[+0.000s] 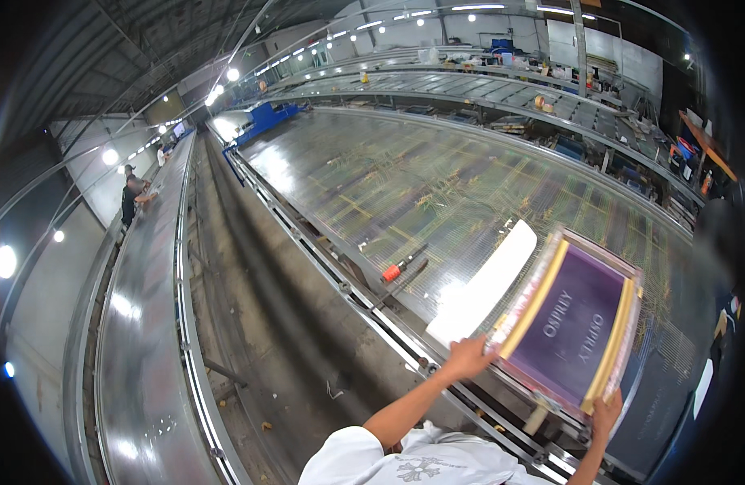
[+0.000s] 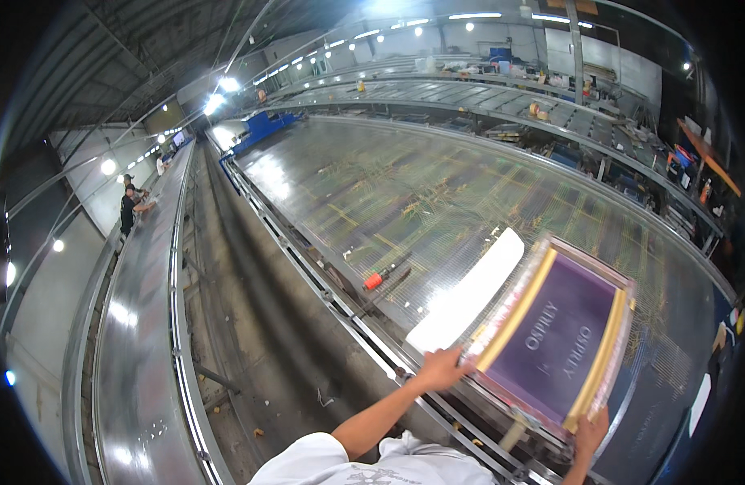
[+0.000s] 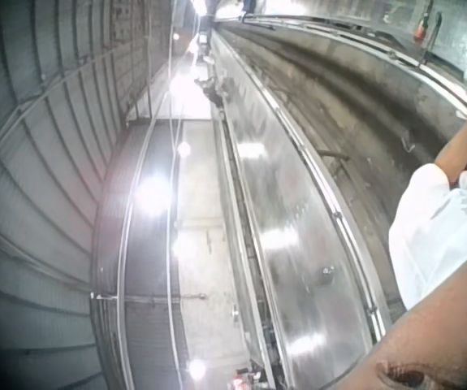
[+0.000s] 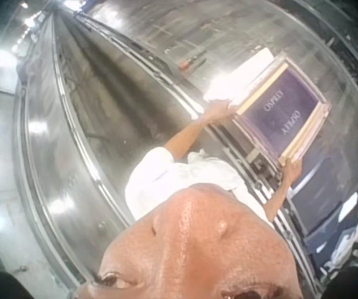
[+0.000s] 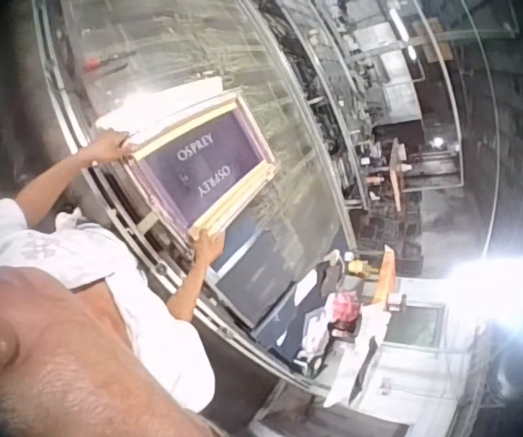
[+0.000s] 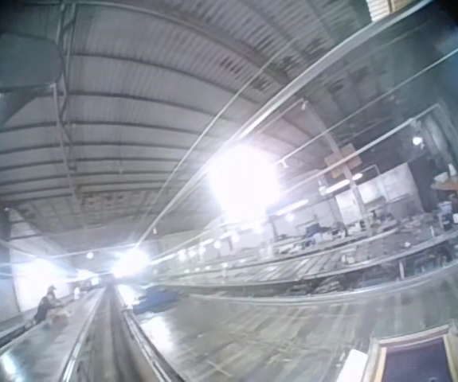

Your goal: The person aligns a purple Osprey screen on a metal frame, uses a screwdriver to tighten fasteners, and repeatedly places a white template over the screen to check alignment. The person adjusts the screen edges and secures it to the frame.

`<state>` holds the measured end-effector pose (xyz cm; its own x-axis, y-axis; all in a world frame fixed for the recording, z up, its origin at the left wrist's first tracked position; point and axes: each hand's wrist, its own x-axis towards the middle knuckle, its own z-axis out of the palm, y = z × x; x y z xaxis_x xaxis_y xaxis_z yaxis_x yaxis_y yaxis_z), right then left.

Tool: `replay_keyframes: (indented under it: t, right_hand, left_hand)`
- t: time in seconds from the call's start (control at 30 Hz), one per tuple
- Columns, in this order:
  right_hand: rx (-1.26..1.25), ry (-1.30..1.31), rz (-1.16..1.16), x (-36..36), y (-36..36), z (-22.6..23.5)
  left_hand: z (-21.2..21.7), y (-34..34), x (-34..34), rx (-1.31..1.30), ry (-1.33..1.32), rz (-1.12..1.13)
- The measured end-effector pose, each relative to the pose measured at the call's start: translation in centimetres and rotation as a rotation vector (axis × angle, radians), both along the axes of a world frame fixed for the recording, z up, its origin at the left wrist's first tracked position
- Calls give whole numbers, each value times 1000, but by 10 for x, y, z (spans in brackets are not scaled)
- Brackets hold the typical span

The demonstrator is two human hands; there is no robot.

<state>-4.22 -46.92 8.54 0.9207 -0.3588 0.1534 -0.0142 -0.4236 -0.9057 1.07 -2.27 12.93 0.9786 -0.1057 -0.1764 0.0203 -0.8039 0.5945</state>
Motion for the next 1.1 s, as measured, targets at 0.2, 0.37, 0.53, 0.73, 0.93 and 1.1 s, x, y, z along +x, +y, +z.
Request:
replay_keyframes:
  t: [0.2, 0.37, 0.53, 0.73, 0.93, 1.1]
  right_hand:
    - [19, 92, -9, -106, -160, -14]
    - [-11, 125, -56, -144, -199, -41]
    - [-77, 283, -150, -150, -206, -60]
    - [-553, 304, -485, -134, -146, -23]
    - [-181, 119, -288, -41, 34, -17]
    - [142, 265, 100, 23, 249, -16]
  left_hand:
    - [-53, -131, -57, -176, 82, -282]
    - [-55, -167, -66, -328, 218, -406]
    - [-49, -125, -43, -394, 380, -372]
    - [-48, 53, 13, -187, 45, 222]
    - [-104, 181, 47, 151, -44, 231]
    - [-116, 181, 62, -203, 67, 169]
